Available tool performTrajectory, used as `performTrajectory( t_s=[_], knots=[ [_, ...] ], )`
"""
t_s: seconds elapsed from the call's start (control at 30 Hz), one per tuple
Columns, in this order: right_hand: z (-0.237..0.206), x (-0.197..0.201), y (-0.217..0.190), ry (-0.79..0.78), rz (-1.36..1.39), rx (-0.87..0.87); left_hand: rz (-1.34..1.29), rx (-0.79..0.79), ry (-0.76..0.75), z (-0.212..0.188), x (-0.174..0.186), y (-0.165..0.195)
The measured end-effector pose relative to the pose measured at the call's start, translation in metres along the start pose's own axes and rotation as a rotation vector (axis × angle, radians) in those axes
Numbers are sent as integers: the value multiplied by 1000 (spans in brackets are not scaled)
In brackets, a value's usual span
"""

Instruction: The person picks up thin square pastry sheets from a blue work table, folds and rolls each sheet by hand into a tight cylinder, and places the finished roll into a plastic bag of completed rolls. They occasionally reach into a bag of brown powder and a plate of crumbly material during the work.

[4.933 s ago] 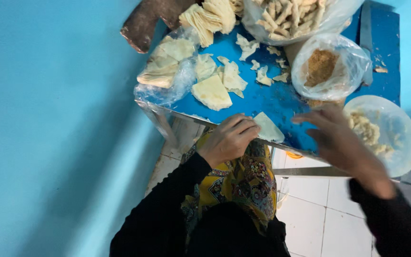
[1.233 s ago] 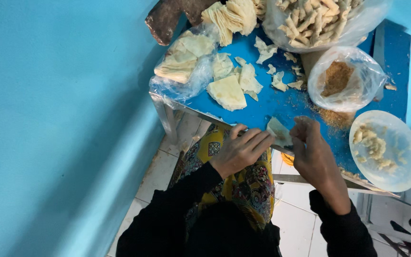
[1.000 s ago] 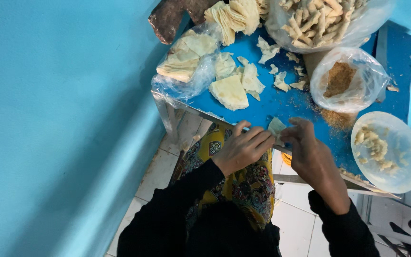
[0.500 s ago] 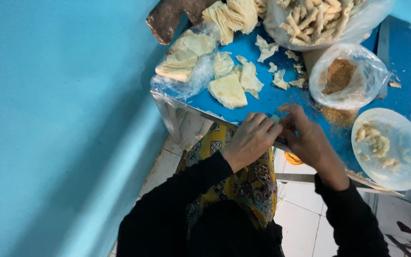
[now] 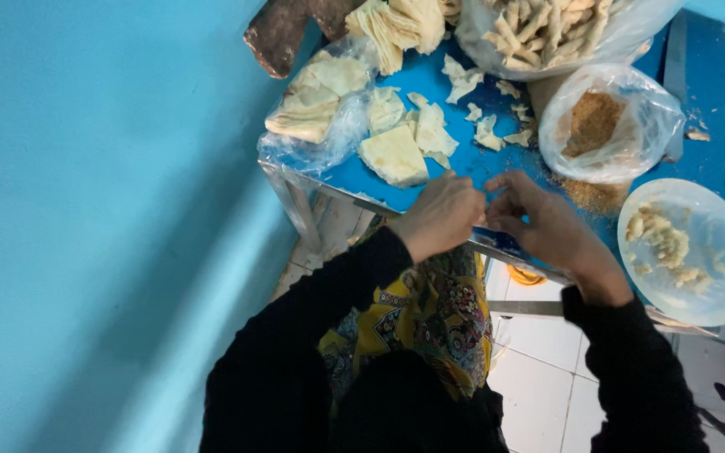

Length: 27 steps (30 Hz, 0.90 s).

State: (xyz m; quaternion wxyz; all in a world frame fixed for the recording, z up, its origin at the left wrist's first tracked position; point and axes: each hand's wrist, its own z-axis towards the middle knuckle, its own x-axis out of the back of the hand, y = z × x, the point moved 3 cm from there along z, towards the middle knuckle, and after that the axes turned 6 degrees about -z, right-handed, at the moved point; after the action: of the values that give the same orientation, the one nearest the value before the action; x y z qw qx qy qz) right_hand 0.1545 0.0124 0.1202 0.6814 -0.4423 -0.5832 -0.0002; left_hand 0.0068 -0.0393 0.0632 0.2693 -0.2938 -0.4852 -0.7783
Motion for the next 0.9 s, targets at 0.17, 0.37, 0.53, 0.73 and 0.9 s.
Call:
performTrajectory(
  t_s=[0.17,0.37,0.53,0.73,0.9],
  knots=[
    [-5,-9,3,136,41,71,-65,13,33,-6,3,-7],
    [-33,-25,-19,389,-300,174,224,-216,296,-39,0,17],
    [-30,-23,-23,435,-348,193,354,-256,313,-36,3,20],
    [-28,-27,-15,469,-404,186,587,-271,297,-42,7,36],
    [-37,-43,-14,535,-658,277,696,-244,203,-46,9,47]
  ],
)
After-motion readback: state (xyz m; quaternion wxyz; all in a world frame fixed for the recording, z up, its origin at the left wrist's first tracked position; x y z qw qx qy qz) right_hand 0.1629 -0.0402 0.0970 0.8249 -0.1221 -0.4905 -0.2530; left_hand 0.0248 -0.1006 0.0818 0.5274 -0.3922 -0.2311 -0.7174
